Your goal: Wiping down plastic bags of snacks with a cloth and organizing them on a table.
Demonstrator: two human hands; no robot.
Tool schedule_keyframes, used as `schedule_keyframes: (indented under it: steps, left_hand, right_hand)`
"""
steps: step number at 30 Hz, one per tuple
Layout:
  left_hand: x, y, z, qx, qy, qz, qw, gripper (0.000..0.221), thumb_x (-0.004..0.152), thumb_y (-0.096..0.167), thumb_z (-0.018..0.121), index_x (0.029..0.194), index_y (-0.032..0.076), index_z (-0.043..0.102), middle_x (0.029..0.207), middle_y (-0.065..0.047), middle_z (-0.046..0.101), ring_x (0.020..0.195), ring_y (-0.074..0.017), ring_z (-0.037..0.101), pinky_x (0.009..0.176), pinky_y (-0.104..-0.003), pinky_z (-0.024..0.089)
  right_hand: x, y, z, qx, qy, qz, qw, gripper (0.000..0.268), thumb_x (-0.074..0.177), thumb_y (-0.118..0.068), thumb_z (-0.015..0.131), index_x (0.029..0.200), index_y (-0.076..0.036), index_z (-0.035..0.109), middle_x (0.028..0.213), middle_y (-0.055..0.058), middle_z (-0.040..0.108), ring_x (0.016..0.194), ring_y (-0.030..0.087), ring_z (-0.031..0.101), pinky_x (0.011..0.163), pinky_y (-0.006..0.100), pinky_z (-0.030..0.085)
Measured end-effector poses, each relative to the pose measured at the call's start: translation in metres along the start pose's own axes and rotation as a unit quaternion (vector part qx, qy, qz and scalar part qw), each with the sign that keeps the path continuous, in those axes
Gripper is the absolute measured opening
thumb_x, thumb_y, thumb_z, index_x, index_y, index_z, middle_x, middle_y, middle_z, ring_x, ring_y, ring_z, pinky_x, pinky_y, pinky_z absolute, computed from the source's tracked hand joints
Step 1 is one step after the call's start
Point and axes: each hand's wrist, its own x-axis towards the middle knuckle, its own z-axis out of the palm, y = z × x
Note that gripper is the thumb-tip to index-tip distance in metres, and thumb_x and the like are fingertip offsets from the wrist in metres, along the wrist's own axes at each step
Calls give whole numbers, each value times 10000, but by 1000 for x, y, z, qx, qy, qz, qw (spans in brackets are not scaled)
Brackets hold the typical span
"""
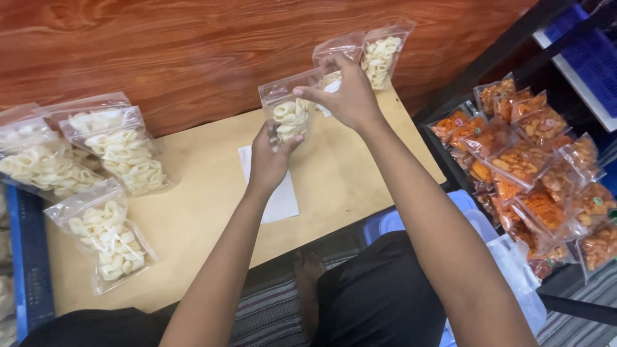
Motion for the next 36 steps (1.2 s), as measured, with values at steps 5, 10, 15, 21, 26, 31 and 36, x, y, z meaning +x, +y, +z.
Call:
schedule_keyframes:
  steps: [5, 10, 15, 21, 26, 31, 36]
  left_hand:
    - [32, -17, 52, -81, -10, 27, 996, 427, 854, 15, 709, 1249, 31, 547, 1158, -118, 685, 1029, -208, 676, 911, -319, 533]
    - [55, -23, 98, -27, -12, 55, 998, 444, 876, 115, 724, 1276, 75, 536, 1157, -88, 676, 1040, -208, 659, 859, -345, 503]
    - [64, -35, 124, 119, 64, 102, 986, 579, 919, 111, 658, 1414, 19, 372, 1241, -165, 522, 1163, -318, 550, 989, -419, 450]
    - [59, -43, 129, 222, 77, 122, 964, 579, 842, 0, 722, 1314, 65, 392, 1279, -159, 470, 1174, -338, 517, 965, -450, 454]
    - [58, -41, 129, 202, 44, 39, 978, 607, 922, 72, 686, 1427, 105, 351, 1290, -136, 450, 1260, -351, 497, 1060, -487, 452]
    - [62, -40, 128, 215, 34, 5, 976, 599, 966, 105, 689, 1450, 123, 335, 1265, -102, 428, 1284, -328, 487, 1133, -485, 447]
    - [62, -29, 125, 214, 48, 41, 975, 625, 976, 21, 666, 1484, 76, 305, 1234, -160, 439, 1252, -384, 493, 1133, -526, 439]
  right_hand:
    - [-3, 49, -17, 91, -47, 81, 991, 737, 654, -437, 951, 1164, -8, 635, 914, 67, 671, 788, 160, 658, 695, 268, 555]
    - [-9, 70, -13, 116, -64, 125, 983, 833, 601, -345, 948, 1252, 20, 577, 1113, 138, 754, 957, 219, 768, 841, 299, 610]
    - [-7, 87, -9, 133, 11, 114, 984, 718, 659, -293, 958, 1179, 2, 559, 1076, 121, 736, 932, 203, 745, 832, 303, 602]
    - [-5, 107, 5, 61, 13, 145, 987, 826, 640, -434, 973, 1160, 2, 503, 1049, 139, 725, 898, 221, 749, 802, 324, 588]
    - [-3, 108, 6, 50, -16, 227, 972, 822, 647, -527, 952, 1163, -94, 482, 1142, 82, 687, 1058, 221, 658, 942, 370, 535]
    - [0, 115, 7, 20, -79, 299, 951, 907, 646, -578, 934, 1301, -147, 478, 1298, 92, 689, 1306, 270, 600, 1151, 439, 486]
    - [1, 122, 11, -9, -102, 297, 949, 970, 643, -634, 918, 1359, -152, 476, 1307, 86, 688, 1301, 271, 606, 1127, 449, 496]
